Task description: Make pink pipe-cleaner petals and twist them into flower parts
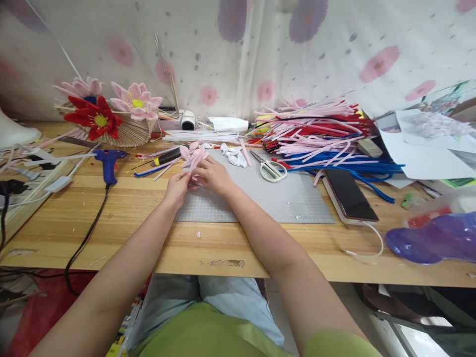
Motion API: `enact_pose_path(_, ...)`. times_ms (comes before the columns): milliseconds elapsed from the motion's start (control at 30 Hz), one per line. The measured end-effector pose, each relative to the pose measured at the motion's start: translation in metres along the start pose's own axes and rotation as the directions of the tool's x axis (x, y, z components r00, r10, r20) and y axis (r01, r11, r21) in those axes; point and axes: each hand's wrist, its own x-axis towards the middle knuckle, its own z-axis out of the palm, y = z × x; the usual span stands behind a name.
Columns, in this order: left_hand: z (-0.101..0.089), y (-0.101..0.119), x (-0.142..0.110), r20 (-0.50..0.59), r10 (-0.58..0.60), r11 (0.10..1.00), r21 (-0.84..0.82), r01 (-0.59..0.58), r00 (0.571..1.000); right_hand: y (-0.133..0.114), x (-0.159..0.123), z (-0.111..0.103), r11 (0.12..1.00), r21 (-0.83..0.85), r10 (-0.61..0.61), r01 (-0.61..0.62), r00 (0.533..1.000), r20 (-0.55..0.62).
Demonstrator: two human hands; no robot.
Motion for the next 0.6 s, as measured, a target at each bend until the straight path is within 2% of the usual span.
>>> enact_pose_path(167, -0.0004, -0.0044, 0.0019, 0.062, 0.035, 0.995, 0.093, -0.040, 0.997, -0.0036, 0.0015, -0.0004, 0.997, -0.068, -0.053, 0.049, 0.996, -0.069)
enact_pose_path(300, -0.0034, -0.0082, 0.0033, 0.098, 0.169, 0.939, 0.287, -0.191, 0.981, -0.0032, 0.0026, 0.0022, 0.995, -0.059, -0.090, 0.085, 0.991, -0.101)
enact_pose_path(400, -0.0046, -0.0081, 0.0032, 0.134, 0.271, 0.868, 0.395, -0.303, 0.953, -0.0005, 0.0018, 0.0058, 0.997, -0.073, -0.015, 0.010, 0.997, -0.075)
enact_pose_path(500, -0.0037, -0.0078, 0.0037, 0.181, 0.273, 0.881, 0.348, -0.321, 0.945, -0.0006, 0.0012, 0.0080, 0.988, -0.109, 0.106, -0.112, 0.993, -0.058)
enact_pose_path(600, -0.0014, -0.0068, 0.0026, 0.219, 0.177, 0.951, 0.213, -0.224, 0.960, -0.0033, 0.0027, 0.0076, 0.977, -0.141, 0.153, -0.162, 0.986, -0.068)
